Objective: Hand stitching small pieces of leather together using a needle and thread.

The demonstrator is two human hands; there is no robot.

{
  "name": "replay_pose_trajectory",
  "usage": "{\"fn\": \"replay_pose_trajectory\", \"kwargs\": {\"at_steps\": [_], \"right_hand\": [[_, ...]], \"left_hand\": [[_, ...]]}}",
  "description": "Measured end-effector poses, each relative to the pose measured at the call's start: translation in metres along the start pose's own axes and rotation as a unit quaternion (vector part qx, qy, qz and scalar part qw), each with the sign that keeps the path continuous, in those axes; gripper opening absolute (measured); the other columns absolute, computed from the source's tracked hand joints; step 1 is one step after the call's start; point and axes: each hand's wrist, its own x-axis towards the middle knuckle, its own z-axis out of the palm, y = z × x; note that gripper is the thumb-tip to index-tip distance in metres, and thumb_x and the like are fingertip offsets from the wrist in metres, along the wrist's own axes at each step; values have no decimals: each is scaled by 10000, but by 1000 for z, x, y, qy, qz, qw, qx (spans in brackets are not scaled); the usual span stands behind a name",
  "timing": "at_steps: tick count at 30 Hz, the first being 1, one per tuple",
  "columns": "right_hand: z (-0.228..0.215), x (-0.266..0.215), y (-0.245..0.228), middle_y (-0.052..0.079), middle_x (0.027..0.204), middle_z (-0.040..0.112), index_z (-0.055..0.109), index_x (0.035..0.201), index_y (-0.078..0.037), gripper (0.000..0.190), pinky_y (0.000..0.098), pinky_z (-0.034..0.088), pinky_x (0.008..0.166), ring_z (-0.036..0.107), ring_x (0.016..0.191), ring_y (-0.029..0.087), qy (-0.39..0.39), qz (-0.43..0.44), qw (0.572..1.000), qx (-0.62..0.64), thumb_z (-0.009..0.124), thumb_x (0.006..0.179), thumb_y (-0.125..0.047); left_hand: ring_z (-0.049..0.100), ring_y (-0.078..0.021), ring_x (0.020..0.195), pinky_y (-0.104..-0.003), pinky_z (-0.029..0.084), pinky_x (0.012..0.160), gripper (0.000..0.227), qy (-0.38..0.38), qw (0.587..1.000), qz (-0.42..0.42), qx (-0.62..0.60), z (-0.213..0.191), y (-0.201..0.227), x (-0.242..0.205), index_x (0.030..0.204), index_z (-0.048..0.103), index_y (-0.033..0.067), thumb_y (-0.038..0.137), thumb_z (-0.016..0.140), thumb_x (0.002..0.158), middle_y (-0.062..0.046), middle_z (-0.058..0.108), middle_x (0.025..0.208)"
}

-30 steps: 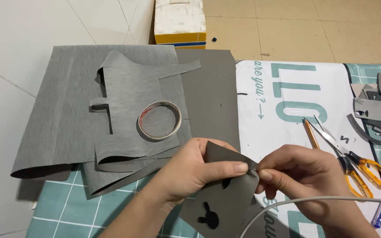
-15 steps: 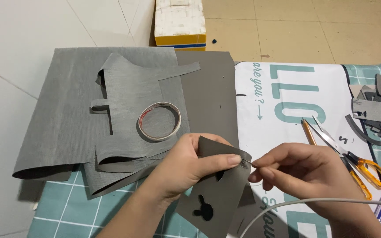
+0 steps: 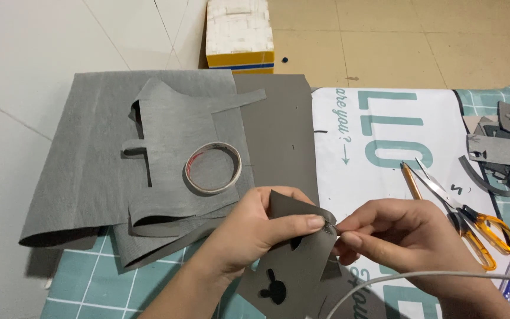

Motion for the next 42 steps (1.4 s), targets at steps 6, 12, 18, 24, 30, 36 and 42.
{"fn": "replay_pose_trajectory", "kwargs": {"at_steps": [6,12,18,24,30,36,42], "right_hand": [[-3,-1,5,233,626,913,843,746,96,55,345,714,514,854,517,261,-21,-54,998,18,821,729,48],[-3,-1,7,181,517,858,871,767,59,80,309,669,422,832,448,232,-29,-50,998,-23,854,706,9],[0,-2,4,166,588,757,836,814,103,77,349,554,515,700,551,227,-66,-17,997,34,802,816,34],[-20,9,17,46,604,377,685,1049,127,257,316,201,449,296,498,161,-97,1,977,192,574,1009,-100],[-29,7,-5,152,588,490,759,993,111,242,346,303,489,436,536,231,87,7,996,35,616,1000,-84],[-14,15,-12,93,1260,773,750,949,-92,153,460,574,1101,747,1214,249,121,-114,972,-165,690,838,-180],[18,5,-10,-17,1004,740,856,721,-179,75,286,492,759,546,928,160,126,-252,914,-293,850,705,-252]], "left_hand": [[558,-101,564,-199,434,528,127,-6,999,11,-32,-3,5,-6,832,703,-18,84,775,808,-63,655,667],[546,-121,430,-215,379,438,286,4,998,-21,52,2,6,-2,877,745,-29,198,827,724,-79,685,603],[568,-103,589,-208,459,550,119,-10,1000,-4,-15,1,0,-5,875,716,-28,46,774,804,-64,669,711],[546,-133,462,-233,422,440,126,85,995,19,-49,-23,13,-1,847,684,-24,52,776,809,-98,645,630],[597,-161,546,-244,468,528,121,111,994,0,21,-22,21,-3,874,733,-49,31,793,804,-132,710,708],[545,-164,407,-242,345,401,189,144,979,-3,146,-9,20,4,805,757,-14,156,833,771,-128,681,577],[557,-130,555,-240,420,544,105,140,978,-12,156,1,20,-1,801,771,-4,94,808,793,-60,672,640]]}}
